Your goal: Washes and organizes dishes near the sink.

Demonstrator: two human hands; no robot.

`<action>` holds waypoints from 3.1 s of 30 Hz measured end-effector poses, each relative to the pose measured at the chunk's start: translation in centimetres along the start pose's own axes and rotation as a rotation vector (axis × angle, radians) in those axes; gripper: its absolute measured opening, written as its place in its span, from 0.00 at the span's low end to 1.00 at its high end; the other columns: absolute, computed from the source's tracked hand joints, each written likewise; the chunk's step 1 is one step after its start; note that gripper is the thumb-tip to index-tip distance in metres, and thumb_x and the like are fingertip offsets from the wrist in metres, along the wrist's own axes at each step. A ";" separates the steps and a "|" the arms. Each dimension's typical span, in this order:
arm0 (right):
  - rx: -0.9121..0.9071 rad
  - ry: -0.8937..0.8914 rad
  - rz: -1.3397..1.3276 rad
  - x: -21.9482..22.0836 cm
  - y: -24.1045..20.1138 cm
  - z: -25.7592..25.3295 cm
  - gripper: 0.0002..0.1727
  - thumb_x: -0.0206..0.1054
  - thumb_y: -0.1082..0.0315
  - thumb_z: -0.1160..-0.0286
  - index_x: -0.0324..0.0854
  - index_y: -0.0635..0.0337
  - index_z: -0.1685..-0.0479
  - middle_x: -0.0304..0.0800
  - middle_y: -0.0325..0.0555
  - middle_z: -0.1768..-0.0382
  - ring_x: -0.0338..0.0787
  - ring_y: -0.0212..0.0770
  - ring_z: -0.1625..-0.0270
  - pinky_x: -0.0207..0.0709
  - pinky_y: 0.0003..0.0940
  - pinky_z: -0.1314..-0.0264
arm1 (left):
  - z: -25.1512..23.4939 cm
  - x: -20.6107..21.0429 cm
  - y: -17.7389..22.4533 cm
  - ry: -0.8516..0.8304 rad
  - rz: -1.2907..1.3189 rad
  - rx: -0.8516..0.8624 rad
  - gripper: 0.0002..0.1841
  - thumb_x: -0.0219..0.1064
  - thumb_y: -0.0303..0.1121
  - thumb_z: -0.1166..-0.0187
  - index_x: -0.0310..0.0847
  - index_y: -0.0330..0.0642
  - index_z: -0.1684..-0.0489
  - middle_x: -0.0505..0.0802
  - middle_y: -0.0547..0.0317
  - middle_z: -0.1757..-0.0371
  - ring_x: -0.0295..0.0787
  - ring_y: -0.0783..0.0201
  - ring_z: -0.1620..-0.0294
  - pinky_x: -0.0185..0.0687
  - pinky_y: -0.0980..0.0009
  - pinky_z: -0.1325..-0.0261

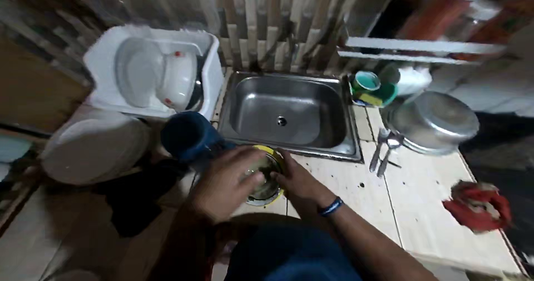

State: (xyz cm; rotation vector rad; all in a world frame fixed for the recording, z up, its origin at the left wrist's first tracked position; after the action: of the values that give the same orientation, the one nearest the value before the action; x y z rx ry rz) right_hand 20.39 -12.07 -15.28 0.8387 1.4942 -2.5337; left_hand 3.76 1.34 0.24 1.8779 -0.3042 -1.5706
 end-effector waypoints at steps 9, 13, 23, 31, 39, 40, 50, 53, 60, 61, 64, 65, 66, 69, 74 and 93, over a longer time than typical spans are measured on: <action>0.014 -0.022 -0.044 0.7 0.3 -1.3 0.42 0.68 0.60 0.24 0.53 0.50 0.09 0.84 0.55 0.31 0.88 0.48 0.34 0.82 0.53 0.29 | 6.7 11.0 -6.5 0.225 0.347 -0.628 0.43 0.70 0.42 0.19 0.49 0.45 0.05 0.68 0.45 0.10 0.80 0.54 0.22 0.83 0.56 0.26; -0.001 -0.027 -0.098 0.7 0.2 -1.0 0.41 0.67 0.62 0.24 0.53 0.50 0.09 0.85 0.54 0.34 0.90 0.46 0.38 0.84 0.51 0.34 | 6.4 13.4 -8.3 0.403 0.713 -0.737 0.46 0.70 0.41 0.20 0.42 0.44 0.04 0.73 0.37 0.16 0.81 0.48 0.25 0.85 0.50 0.30; -0.055 0.164 0.153 -1.0 -1.1 4.3 0.50 0.68 0.52 0.24 0.42 0.54 0.05 0.74 0.63 0.22 0.88 0.57 0.35 0.83 0.57 0.33 | 3.4 14.4 -6.4 0.268 0.686 -0.715 0.46 0.73 0.37 0.23 0.44 0.41 0.07 0.71 0.37 0.15 0.77 0.52 0.20 0.79 0.54 0.22; -0.307 0.215 0.323 -2.6 0.3 8.4 0.63 0.60 0.19 0.39 0.49 0.50 0.05 0.53 0.72 0.11 0.82 0.63 0.25 0.87 0.57 0.37 | 0.9 15.8 -6.7 0.148 0.936 -0.685 0.41 0.65 0.23 0.30 0.54 0.42 0.10 0.76 0.43 0.19 0.78 0.55 0.24 0.80 0.54 0.28; -0.763 0.333 0.559 0.2 1.6 8.3 0.56 0.91 0.55 0.59 0.67 0.30 0.16 0.56 0.61 0.10 0.54 0.64 0.07 0.55 0.73 0.12 | 0.0 15.1 -7.5 -0.035 0.873 -0.687 0.38 0.65 0.21 0.28 0.58 0.45 0.12 0.79 0.46 0.22 0.81 0.56 0.26 0.83 0.53 0.29; -0.778 0.357 0.567 0.5 1.8 8.0 0.53 0.90 0.63 0.60 0.71 0.31 0.20 0.61 0.59 0.11 0.57 0.65 0.09 0.57 0.75 0.14 | -0.1 14.8 -7.6 -0.072 0.846 -0.691 0.38 0.64 0.21 0.28 0.59 0.46 0.12 0.79 0.47 0.21 0.81 0.56 0.25 0.82 0.52 0.28; -0.808 0.214 0.689 0.3 0.5 6.5 0.26 0.77 0.46 0.33 0.83 0.51 0.42 0.90 0.47 0.38 0.90 0.52 0.37 0.89 0.46 0.40 | -1.6 11.5 -7.5 -0.266 0.824 -0.722 0.33 0.62 0.40 0.15 0.56 0.59 0.09 0.79 0.43 0.23 0.90 0.47 0.43 0.91 0.49 0.58; -0.895 0.261 0.606 0.6 1.7 6.6 0.23 0.78 0.49 0.38 0.84 0.50 0.47 0.92 0.44 0.49 0.91 0.49 0.45 0.89 0.44 0.46 | -0.8 11.7 -7.2 -0.297 0.848 -0.673 0.35 0.60 0.50 0.13 0.51 0.62 0.06 0.74 0.44 0.16 0.86 0.45 0.32 0.89 0.43 0.46; -0.843 0.345 0.291 -0.5 1.9 7.9 0.23 0.80 0.49 0.36 0.86 0.57 0.52 0.94 0.51 0.55 0.93 0.43 0.46 0.87 0.38 0.38 | 0.6 10.5 -5.6 -0.354 0.931 -0.428 0.33 0.46 0.54 0.08 0.50 0.54 0.05 0.72 0.47 0.14 0.91 0.49 0.40 0.92 0.48 0.54; -0.801 0.339 0.235 -0.8 1.7 8.1 0.24 0.81 0.50 0.37 0.86 0.61 0.53 0.93 0.55 0.56 0.93 0.44 0.48 0.86 0.39 0.39 | 0.7 10.4 -5.7 -0.352 0.906 -0.396 0.32 0.46 0.52 0.07 0.52 0.52 0.05 0.74 0.47 0.14 0.92 0.50 0.41 0.92 0.49 0.53; -0.668 0.326 0.039 -1.8 1.2 8.8 0.30 0.83 0.50 0.38 0.84 0.68 0.50 0.91 0.60 0.53 0.91 0.40 0.44 0.84 0.36 0.36 | 0.8 9.9 -5.7 -0.324 0.819 -0.279 0.31 0.49 0.47 0.08 0.53 0.50 0.06 0.84 0.40 0.28 0.93 0.51 0.50 0.91 0.52 0.50; -0.639 0.330 -0.020 -2.2 1.1 8.9 0.31 0.83 0.50 0.39 0.83 0.67 0.47 0.91 0.55 0.50 0.89 0.34 0.41 0.83 0.32 0.33 | 0.8 9.5 -5.6 -0.318 0.792 -0.224 0.33 0.52 0.47 0.09 0.51 0.49 0.05 0.84 0.40 0.28 0.92 0.52 0.48 0.90 0.52 0.46; -0.623 0.345 -0.071 -2.7 0.9 9.0 0.31 0.83 0.49 0.38 0.82 0.64 0.45 0.91 0.49 0.47 0.87 0.28 0.39 0.81 0.28 0.32 | 0.8 9.0 -5.3 -0.306 0.755 -0.164 0.36 0.55 0.47 0.11 0.47 0.49 0.04 0.82 0.40 0.25 0.92 0.52 0.44 0.89 0.52 0.41; -0.594 0.420 -0.162 -4.8 -1.4 9.3 0.36 0.80 0.39 0.39 0.79 0.50 0.34 0.87 0.24 0.41 0.82 0.16 0.35 0.80 0.25 0.28 | 1.0 5.6 -3.6 -0.183 0.601 -0.018 0.44 0.64 0.51 0.15 0.42 0.49 0.02 0.82 0.37 0.26 0.91 0.52 0.45 0.90 0.54 0.42; -0.683 0.439 -0.481 -8.8 -9.9 6.9 0.37 0.79 0.39 0.38 0.71 0.26 0.25 0.87 0.10 0.37 0.87 0.19 0.36 0.84 0.26 0.32 | 1.8 -2.8 -1.1 0.188 0.483 0.297 0.42 0.67 0.51 0.17 0.55 0.43 0.07 0.75 0.38 0.18 0.88 0.60 0.37 0.89 0.65 0.42; -0.252 -0.079 -0.887 4.0 -34.0 -22.1 0.31 0.60 0.50 0.13 0.63 0.57 0.18 0.88 0.58 0.41 0.92 0.52 0.42 0.88 0.52 0.42 | -4.2 -14.2 -22.0 0.883 0.283 -0.400 0.28 0.56 0.51 0.11 0.73 0.50 0.15 0.68 0.42 0.10 0.66 0.45 0.12 0.70 0.47 0.16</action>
State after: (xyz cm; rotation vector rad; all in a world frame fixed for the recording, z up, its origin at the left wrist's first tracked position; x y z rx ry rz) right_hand 14.69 24.76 1.24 -0.0011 2.4909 -2.7059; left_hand -0.91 27.36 -1.86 1.8964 0.1319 -0.4705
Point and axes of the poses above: each hand's wrist, its own z-axis away from the middle knuckle, its own x-axis out of the palm, y = z × x, the point moved 4 cm from there along -z, towards the middle knuckle
